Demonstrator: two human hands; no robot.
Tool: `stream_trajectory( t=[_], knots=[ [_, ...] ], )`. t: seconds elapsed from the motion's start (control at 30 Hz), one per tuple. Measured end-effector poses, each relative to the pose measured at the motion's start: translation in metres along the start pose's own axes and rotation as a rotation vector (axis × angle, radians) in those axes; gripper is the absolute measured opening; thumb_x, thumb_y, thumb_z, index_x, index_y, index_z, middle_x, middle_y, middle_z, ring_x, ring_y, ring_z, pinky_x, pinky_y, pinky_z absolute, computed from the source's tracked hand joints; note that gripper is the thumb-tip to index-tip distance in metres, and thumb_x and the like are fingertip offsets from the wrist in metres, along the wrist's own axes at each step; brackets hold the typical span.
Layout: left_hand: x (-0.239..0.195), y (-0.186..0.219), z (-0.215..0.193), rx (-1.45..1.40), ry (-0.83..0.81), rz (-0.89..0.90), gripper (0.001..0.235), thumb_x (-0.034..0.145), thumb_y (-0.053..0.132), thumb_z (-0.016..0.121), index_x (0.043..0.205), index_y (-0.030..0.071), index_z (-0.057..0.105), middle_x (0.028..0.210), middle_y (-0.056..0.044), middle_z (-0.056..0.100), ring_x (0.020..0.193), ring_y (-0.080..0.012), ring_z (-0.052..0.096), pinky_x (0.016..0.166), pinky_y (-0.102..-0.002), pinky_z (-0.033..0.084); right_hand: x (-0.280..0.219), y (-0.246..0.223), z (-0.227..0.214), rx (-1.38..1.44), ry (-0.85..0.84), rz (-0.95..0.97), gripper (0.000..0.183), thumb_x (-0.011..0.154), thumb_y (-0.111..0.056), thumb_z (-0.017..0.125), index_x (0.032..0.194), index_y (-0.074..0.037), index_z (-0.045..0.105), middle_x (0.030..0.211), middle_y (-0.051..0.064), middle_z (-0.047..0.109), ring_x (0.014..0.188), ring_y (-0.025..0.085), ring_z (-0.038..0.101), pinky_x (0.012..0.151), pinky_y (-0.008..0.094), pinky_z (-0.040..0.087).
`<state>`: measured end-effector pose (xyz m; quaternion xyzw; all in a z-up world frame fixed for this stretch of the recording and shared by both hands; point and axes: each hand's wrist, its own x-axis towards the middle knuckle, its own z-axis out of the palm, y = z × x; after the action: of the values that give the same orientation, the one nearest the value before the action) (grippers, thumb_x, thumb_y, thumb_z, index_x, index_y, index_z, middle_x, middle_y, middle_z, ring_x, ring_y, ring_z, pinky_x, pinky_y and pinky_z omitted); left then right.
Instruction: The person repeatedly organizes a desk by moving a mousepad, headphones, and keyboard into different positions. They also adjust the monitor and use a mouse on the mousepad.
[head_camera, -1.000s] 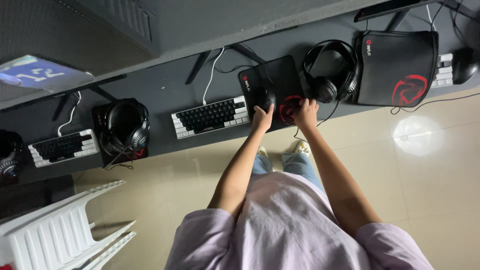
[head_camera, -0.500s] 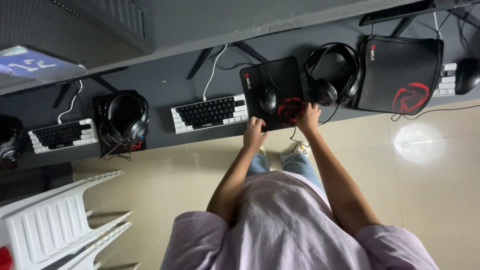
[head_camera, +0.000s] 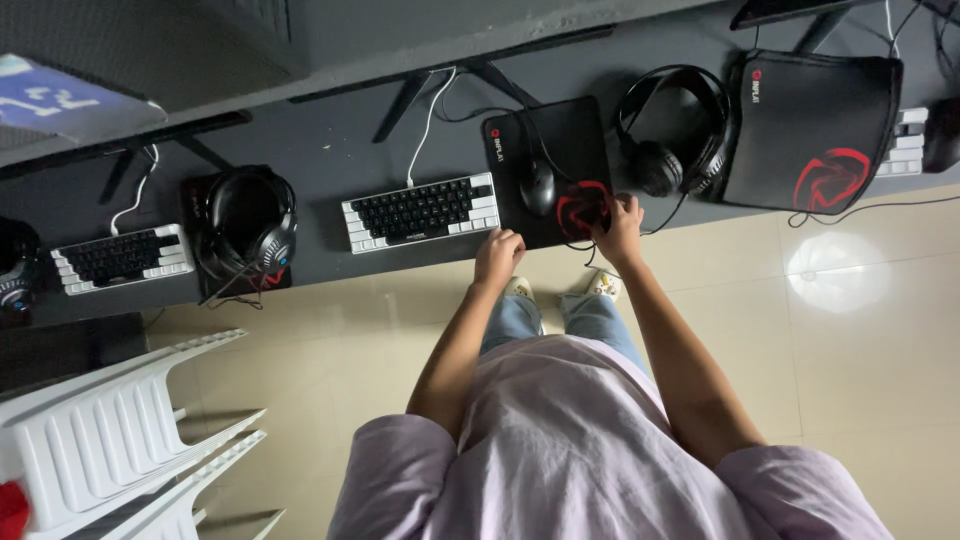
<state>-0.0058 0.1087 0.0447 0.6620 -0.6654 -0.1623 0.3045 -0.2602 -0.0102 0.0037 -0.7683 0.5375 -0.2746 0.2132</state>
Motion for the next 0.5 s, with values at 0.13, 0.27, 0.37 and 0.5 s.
stream_trajectory(
  t=[0.13,0.27,0.37,0.5],
  knots=[
    [-0.001,-0.008,0.001,-0.027,-0.031,0.003,0.014,0.075,0.004,0.079,0.077,0.008,0.065,0.083,-0.006,0.065,0.089,-0.0299,0.062,0.074,-0.043,0.053,-0.006,-0.002,0.000,0.015,0.001,-0.022,0.064,0.068,-0.005,0.077,0.130,-0.005,0.062,0.133,0.021,0.053,0.115,0.046,0.049,0.100,0.052,0.045],
    [-0.001,-0.008,-0.001,-0.034,-0.032,0.005,0.015,0.074,0.004,0.079,0.076,0.008,0.065,0.083,-0.006,0.064,0.090,-0.0295,0.063,0.074,-0.042,0.054,-0.013,-0.013,-0.004,0.032,-0.003,-0.013,0.065,0.068,0.000,0.077,0.131,-0.006,0.061,0.138,0.020,0.051,0.120,0.045,0.048,0.104,0.051,0.045],
    [-0.002,-0.007,-0.001,-0.018,-0.048,-0.005,0.016,0.075,0.005,0.080,0.076,0.008,0.065,0.084,-0.006,0.064,0.091,-0.0295,0.063,0.073,-0.042,0.054,-0.021,-0.026,-0.007,0.035,-0.002,-0.001,0.066,0.067,0.002,0.078,0.131,-0.005,0.061,0.144,0.021,0.048,0.126,0.047,0.045,0.107,0.052,0.043],
    [-0.004,-0.013,0.004,0.002,-0.029,-0.015,0.017,0.075,0.006,0.080,0.076,0.008,0.063,0.085,-0.005,0.064,0.092,-0.0292,0.063,0.074,-0.042,0.055,-0.033,-0.051,-0.014,0.014,0.005,-0.005,0.059,0.066,0.003,0.080,0.121,-0.005,0.061,0.152,0.025,0.042,0.135,0.049,0.040,0.111,0.053,0.041]
  ],
)
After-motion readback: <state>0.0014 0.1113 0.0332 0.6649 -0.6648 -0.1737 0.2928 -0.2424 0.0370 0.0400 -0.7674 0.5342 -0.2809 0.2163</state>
